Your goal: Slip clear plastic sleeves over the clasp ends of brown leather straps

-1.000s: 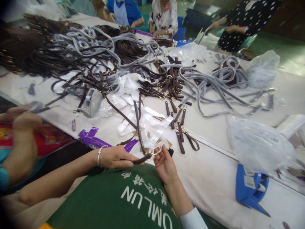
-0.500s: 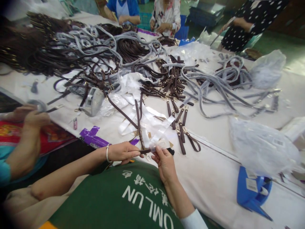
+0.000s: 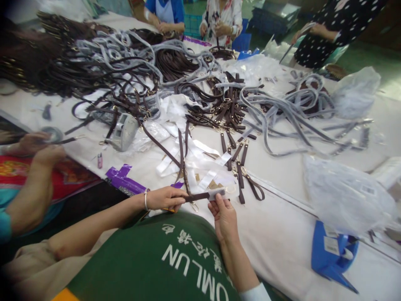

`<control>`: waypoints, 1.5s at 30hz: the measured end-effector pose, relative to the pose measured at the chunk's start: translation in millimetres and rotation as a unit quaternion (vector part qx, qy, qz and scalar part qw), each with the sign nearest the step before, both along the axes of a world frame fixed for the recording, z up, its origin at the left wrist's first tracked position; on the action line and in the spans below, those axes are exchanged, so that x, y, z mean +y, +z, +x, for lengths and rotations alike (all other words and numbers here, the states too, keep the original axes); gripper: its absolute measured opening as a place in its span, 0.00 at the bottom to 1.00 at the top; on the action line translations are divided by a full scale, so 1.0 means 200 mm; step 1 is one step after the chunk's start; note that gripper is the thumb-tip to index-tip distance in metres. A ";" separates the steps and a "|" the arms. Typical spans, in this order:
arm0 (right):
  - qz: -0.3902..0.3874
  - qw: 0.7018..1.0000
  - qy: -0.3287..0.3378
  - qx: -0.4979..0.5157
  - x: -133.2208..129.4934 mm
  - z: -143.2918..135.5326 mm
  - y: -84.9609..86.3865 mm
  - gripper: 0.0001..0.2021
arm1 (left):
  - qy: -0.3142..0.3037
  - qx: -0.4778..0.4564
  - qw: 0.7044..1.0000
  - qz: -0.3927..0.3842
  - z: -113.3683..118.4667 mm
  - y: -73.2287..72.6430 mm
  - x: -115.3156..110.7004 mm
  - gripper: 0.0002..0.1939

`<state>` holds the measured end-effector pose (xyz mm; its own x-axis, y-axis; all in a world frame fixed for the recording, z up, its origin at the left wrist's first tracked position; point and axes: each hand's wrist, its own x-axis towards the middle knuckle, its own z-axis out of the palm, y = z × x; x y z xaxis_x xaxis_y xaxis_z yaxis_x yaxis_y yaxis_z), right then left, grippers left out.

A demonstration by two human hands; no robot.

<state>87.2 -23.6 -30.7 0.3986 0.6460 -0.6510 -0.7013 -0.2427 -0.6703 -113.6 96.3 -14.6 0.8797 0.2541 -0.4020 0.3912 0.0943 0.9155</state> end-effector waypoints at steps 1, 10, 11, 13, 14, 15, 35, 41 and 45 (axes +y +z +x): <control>-0.001 1.000 0.018 -0.001 0.00 -0.01 -0.01 0.12 | 0.010 0.003 1.000 0.019 0.00 0.00 0.00 0.22; -0.007 0.988 0.153 -0.027 -0.01 -0.09 -0.01 0.15 | 0.087 -0.002 0.986 0.141 0.14 0.02 -0.11 0.26; -0.010 0.986 0.165 -0.021 -0.01 -0.10 -0.01 0.16 | 0.094 0.003 0.984 0.151 0.15 0.02 -0.12 0.26; -0.009 0.984 0.179 -0.006 -0.02 -0.10 -0.02 0.14 | 0.090 0.011 0.985 0.148 0.18 0.02 -0.13 0.27; -0.004 0.984 0.178 0.002 -0.02 -0.09 -0.02 0.14 | 0.077 0.008 0.988 0.135 0.19 0.02 -0.12 0.27; 0.004 0.985 0.170 0.010 -0.02 -0.09 -0.02 0.13 | 0.057 -0.001 0.991 0.119 0.19 0.01 -0.11 0.29; 0.012 0.983 0.180 0.040 -0.03 -0.06 -0.07 0.16 | 0.014 0.026 0.965 0.260 0.19 0.03 -0.09 0.25; -0.058 0.895 0.253 -0.362 -0.02 -0.02 -0.04 0.21 | 0.041 0.078 0.911 0.403 0.23 -0.02 -0.15 0.16; -0.036 0.760 0.242 -0.603 -0.03 -0.02 0.02 0.21 | 0.037 0.114 0.891 0.438 0.26 -0.02 -0.18 0.14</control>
